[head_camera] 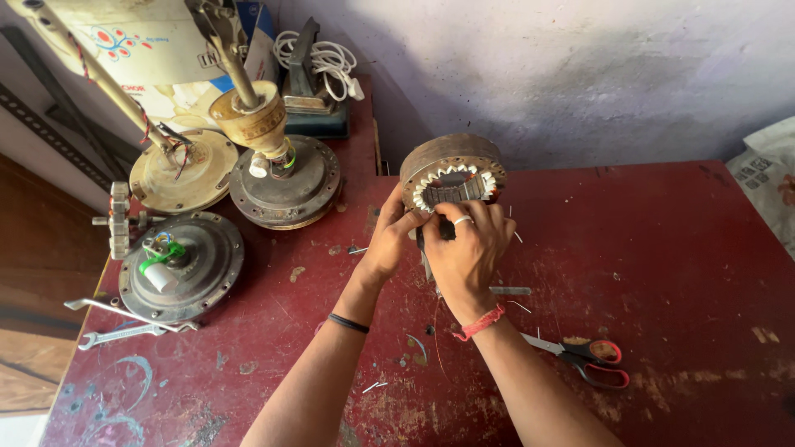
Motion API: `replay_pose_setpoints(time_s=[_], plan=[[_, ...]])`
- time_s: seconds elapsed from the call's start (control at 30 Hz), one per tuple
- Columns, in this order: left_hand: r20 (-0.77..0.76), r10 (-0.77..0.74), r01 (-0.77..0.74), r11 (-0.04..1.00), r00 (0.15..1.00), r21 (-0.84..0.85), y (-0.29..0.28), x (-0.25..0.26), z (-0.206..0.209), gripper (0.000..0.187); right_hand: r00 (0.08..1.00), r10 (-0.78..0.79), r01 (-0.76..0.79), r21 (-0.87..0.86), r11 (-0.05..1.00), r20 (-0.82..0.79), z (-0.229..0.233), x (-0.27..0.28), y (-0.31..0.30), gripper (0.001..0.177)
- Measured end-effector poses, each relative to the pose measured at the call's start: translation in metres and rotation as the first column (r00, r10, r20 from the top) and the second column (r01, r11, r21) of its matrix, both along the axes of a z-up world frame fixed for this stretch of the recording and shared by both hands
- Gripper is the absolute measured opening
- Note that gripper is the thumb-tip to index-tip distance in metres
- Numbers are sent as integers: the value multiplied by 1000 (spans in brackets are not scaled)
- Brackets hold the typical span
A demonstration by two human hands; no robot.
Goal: The person works on a motor stator clamped in a vise, using a screwdriver and scissors to adjust and trim copper windings within the slots. The person repeatedly inserts the screwdriver to push wires into place and uses scissors to cut excess wire ends.
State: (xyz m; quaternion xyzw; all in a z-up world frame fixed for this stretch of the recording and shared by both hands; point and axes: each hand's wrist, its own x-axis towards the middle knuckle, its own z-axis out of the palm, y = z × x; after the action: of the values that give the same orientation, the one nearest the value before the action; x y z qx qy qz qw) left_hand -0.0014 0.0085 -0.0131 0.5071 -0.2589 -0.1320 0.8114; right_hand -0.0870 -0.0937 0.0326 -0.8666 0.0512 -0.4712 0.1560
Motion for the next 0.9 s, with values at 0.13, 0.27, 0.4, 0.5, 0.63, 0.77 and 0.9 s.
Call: replay_pose_setpoints(time_s=[0.13,0.27,0.4,0.5,0.63,0.77,0.9], plan=[[5,7,-7,1000,1000,13,0,-1,2,45,999,19,-19,-9,1000,39,-3,0,-1,12],[16,9,-9,1000,1000,3,-1,-2,3,44,999,22,-22,-2,1000,30,-5,1,-2,13],[-12,25,-25,1000,1000,17,-2,-2,2,43,999,27,-27,-22,999,27,-6,1,-3,15],[-25,12,-12,1000,1000,3,-2,-1,-1,43,1000,10,-10,-23,1000,13,-6,1,-3,14],[-20,4,-4,1000,1000,-28,-1,2,-9,48,998,16,-15,-16,1000,54,-8,-2,-1,15],[-59,-23,17,995,998,-101,-3,8,-15,52,998,13,-13,0,1000,62,-9,-2,-1,19],[-33,-26,22,995,999,-102,-2,10,-19,50,1000,17,-19,45,999,26,-11,-2,-4,30]])
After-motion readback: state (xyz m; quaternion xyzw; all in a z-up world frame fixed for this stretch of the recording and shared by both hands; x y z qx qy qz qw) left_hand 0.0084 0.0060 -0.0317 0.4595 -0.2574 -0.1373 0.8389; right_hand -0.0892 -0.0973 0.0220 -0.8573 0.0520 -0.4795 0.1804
